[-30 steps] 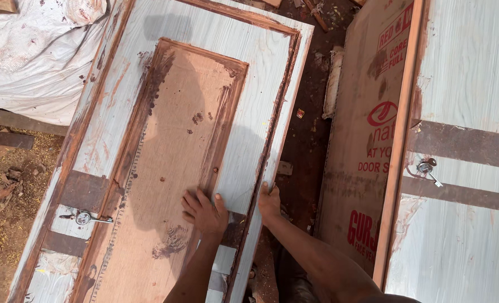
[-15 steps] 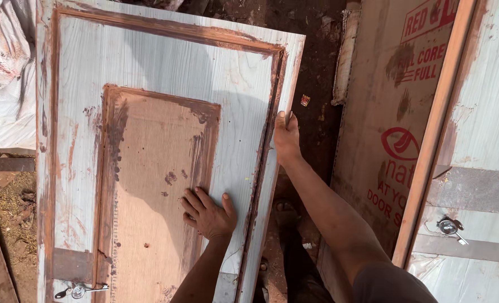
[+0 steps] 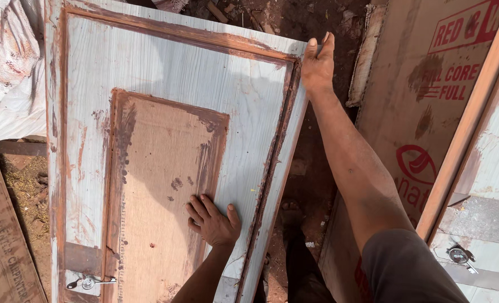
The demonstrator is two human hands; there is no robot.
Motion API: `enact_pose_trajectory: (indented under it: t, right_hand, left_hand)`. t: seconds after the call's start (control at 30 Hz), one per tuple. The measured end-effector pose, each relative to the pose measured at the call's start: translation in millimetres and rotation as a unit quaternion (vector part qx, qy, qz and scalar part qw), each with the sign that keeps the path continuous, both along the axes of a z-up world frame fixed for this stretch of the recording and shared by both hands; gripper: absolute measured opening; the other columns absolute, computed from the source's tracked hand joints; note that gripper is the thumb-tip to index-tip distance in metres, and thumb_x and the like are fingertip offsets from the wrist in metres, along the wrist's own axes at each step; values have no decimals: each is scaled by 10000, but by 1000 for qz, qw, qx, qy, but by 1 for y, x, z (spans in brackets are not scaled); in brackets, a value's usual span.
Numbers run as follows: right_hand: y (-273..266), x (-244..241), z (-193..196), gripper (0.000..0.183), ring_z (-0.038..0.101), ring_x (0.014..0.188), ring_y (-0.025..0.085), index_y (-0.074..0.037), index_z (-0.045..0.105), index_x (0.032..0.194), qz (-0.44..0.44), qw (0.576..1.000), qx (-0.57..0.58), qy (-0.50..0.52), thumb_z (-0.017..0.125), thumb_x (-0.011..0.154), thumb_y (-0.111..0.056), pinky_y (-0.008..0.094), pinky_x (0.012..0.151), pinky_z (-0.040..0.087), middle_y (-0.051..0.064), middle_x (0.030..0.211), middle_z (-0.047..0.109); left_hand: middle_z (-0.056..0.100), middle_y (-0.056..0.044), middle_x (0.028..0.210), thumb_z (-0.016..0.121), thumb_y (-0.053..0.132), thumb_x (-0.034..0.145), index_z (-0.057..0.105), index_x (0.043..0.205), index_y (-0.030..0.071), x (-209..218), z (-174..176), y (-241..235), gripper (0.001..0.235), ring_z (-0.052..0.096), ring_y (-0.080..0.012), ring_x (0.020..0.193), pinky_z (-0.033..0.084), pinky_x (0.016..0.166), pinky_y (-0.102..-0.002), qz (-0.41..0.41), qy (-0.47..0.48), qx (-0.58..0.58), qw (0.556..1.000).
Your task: The person sands the edges and surfaces of a wooden door frame using a blue sanding block. They repeatedly rub the block along the frame's borders and inner panels, occasionally repositioning the door and adjusting their grip to reach different sections.
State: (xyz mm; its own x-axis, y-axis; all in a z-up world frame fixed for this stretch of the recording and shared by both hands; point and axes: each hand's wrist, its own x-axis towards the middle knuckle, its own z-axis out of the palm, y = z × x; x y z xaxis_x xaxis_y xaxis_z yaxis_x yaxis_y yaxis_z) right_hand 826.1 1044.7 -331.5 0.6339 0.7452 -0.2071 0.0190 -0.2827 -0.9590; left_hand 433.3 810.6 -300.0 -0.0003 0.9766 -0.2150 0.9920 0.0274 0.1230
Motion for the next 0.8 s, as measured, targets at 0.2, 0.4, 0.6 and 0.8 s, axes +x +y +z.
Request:
enact_pose_trajectory:
  t: [0.2, 0.4, 0.6, 0.8]
  right_hand:
    - [-129, -106, 25, 629, 432, 1454, 350, 54, 130, 1605, 60, 993, -3, -101, 396, 1146, -283, 426, 1175, 346, 257, 1585, 410]
    - [13, 15, 6, 456, 636, 933, 206, 39, 427, 1391, -3, 997, -47, 55, 411, 1139, -341, 378, 825, 612, 163, 1131, 661]
    - [-130, -93, -6, 736, 399, 1426, 358, 88, 85, 1609, 77, 989, -75, -101, 389, 1151, -401, 448, 1135, 341, 283, 1579, 361]
    - [-93, -65, -10, 555, 617, 1047, 229, 27, 379, 1478, -3, 987, -157, 34, 425, 1113, -389, 388, 923, 545, 165, 1213, 640]
  left_hand:
    - [125, -310, 1656, 322, 646, 955, 217, 1567, -66, 12, 5, 13, 946, 45, -500, 1527, 106, 1117, -681, 5, 16, -16, 1000]
    - [113, -295, 1680, 290, 636, 991, 217, 1577, -85, 7, -1, 6, 932, 34, -487, 1556, 94, 1164, -668, 8, 11, -32, 999]
    - [131, -318, 1646, 335, 612, 960, 238, 1546, -88, 14, 7, 17, 918, 64, -509, 1523, 102, 1126, -675, -9, 32, 2, 999]
    - [135, -320, 1655, 377, 575, 972, 244, 1554, -87, 6, 9, 10, 891, 66, -509, 1536, 106, 1151, -662, -4, 7, -37, 999]
